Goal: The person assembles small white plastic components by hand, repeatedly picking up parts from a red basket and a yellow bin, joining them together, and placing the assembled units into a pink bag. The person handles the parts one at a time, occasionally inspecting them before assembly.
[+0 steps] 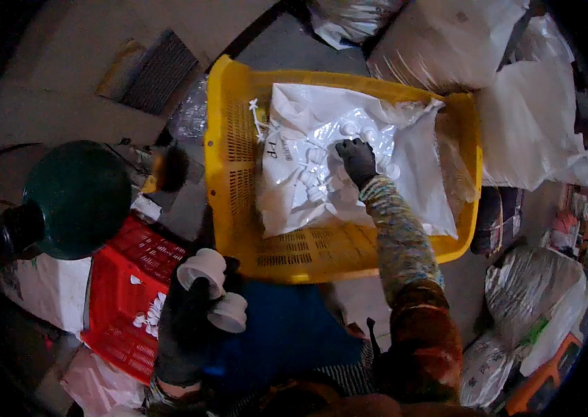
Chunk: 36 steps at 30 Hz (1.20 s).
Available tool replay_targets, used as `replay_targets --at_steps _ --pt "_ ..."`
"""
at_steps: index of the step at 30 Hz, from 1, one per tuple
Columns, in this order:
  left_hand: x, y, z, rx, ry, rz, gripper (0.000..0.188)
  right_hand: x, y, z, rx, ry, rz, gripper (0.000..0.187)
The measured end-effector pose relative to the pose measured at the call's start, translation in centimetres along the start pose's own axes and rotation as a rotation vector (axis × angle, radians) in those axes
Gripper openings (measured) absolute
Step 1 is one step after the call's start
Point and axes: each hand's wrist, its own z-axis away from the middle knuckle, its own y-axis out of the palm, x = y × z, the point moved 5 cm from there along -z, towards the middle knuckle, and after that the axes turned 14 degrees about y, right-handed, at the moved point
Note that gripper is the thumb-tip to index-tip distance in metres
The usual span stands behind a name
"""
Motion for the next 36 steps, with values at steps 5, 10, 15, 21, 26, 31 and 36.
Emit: replay_targets --at_steps 5,10,15,21,26,31,36 --pt "1.0 -1.3 -0.1 0.136 -0.007 -0.148 0.049 0.4 3.3 -0.7 0.116 0.107 0.139 0.018" --pt "0.2 0.1 -0.3 0.307 0.153 -0.471 0.057 0.8 3.1 0.1 0.071 0.091 0.139 0.022" --pt "-1.1 4.1 -0.6 0.168 0.189 -0.142 0.062 0.3 -2.4 1.2 0.008 0.363 -0.233 0.018" --pt "-0.8 6.3 -0.5 0.436 0.588 -0.523 0.06 7.5 -23.2 6.3 0.282 0.45 -1.469 0.038" --pt "-0.6 10.4 1.7 0.477 0.41 -0.359 0.065 11.9 -34.7 11.6 0.137 0.012 -1.191 0.031" --pt "0.0 11.7 3.0 0.566 0.563 -0.393 0.07 12.3 -37.0 13.1 0.074 0.041 -1.04 0.028" --pt "0.3 12.8 3.5 0.668 0.713 -0.367 0.076 11.9 -38.0 14.3 -0.043 0.064 -1.006 0.028"
